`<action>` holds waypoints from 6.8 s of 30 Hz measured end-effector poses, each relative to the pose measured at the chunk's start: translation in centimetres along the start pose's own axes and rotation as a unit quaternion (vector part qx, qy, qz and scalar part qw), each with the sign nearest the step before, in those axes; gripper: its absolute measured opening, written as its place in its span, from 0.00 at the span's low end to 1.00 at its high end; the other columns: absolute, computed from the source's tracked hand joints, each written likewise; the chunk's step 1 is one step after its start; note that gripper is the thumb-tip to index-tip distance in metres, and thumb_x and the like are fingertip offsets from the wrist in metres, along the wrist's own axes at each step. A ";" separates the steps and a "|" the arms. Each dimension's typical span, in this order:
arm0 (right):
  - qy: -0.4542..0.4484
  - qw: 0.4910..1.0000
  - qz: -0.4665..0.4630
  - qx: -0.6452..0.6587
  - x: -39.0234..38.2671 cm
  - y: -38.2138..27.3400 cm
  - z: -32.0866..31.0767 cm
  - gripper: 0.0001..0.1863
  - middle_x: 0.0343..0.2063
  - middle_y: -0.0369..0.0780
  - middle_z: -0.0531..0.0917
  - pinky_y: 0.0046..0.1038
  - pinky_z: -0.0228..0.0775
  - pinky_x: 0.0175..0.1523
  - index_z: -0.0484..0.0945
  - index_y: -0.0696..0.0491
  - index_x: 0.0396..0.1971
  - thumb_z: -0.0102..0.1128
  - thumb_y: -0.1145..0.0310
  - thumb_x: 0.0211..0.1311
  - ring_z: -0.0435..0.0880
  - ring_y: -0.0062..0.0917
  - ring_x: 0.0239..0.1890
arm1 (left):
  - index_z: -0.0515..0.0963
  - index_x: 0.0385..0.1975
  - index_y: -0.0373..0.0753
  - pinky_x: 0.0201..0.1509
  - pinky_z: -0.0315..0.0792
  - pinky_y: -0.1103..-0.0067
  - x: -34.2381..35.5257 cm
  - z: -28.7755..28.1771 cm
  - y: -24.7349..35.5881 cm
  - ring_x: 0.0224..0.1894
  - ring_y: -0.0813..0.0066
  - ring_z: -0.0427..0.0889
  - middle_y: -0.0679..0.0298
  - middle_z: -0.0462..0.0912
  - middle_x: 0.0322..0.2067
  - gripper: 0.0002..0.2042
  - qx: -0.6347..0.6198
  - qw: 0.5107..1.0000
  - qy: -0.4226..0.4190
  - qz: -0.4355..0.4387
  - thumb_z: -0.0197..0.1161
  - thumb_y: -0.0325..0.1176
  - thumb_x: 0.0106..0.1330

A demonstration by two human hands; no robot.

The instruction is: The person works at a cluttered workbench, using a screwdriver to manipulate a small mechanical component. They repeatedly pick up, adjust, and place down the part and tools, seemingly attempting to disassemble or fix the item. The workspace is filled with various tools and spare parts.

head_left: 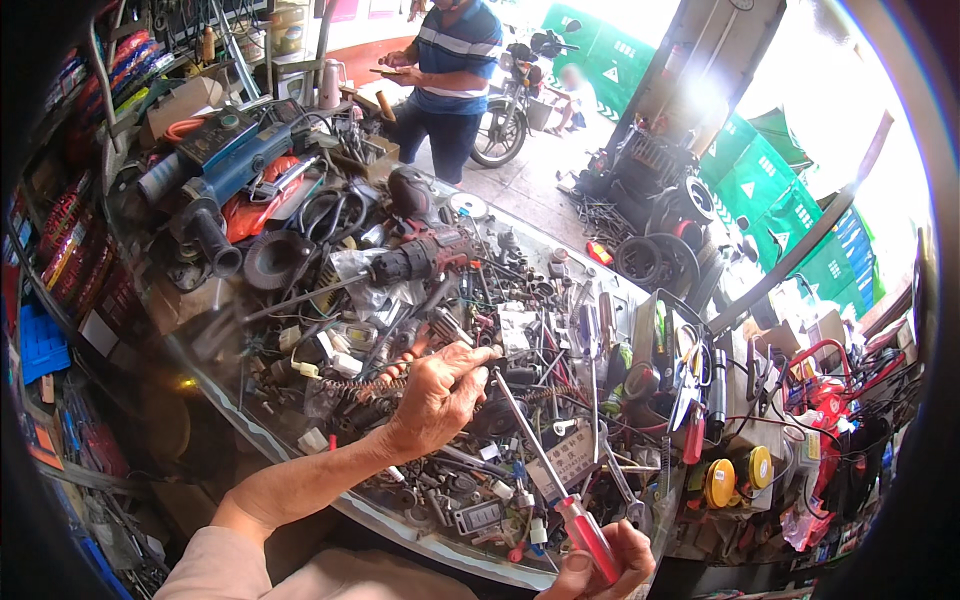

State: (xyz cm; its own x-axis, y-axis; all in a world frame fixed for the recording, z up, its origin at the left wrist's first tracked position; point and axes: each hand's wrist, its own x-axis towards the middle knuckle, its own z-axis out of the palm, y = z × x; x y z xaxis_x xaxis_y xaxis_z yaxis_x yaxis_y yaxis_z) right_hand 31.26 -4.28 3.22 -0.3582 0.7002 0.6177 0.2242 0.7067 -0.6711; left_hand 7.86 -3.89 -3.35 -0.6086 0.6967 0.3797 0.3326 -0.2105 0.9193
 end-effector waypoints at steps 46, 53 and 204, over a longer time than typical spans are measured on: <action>0.016 0.999 -0.047 -0.009 0.6 -0.2 0.8 0.22 0.43 0.47 0.73 0.32 0.67 0.46 0.65 0.61 0.53 0.57 0.62 0.67 0.74 0.31 0.41 | 0.79 0.48 0.30 0.20 0.69 0.83 0.0 0.0 -0.1 0.19 0.82 0.74 0.62 0.78 0.26 0.14 -0.024 0.999 0.004 -0.031 0.53 0.19 0.64; 0.024 0.992 0.096 0.082 -0.9 0.7 0.5 0.22 0.43 0.43 0.74 0.23 0.70 0.39 0.69 0.61 0.52 0.51 0.57 0.72 0.76 0.24 0.35 | 0.78 0.48 0.28 0.26 0.70 0.81 0.2 -0.1 -0.3 0.22 0.80 0.75 0.61 0.78 0.25 0.14 -0.007 1.000 0.005 -0.021 0.54 0.20 0.63; -0.102 0.990 -0.033 0.089 5.5 7.9 8.1 0.09 0.29 0.42 0.80 0.23 0.69 0.26 0.76 0.60 0.33 0.68 0.78 0.55 0.78 0.23 0.20 | 0.80 0.44 0.31 0.37 0.77 0.78 -0.2 0.2 3.2 0.34 0.70 0.82 0.58 0.82 0.34 0.13 0.038 0.982 -0.136 0.124 0.64 0.20 0.59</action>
State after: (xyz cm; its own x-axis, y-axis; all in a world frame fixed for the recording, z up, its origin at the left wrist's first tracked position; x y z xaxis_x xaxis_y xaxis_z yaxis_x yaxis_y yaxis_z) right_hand 23.74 4.33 -1.96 -0.5466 0.6057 0.5782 0.0384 0.7079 -0.7053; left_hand 9.21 -4.62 -0.48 -0.2906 0.7902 0.5396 0.5059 -0.3518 0.7876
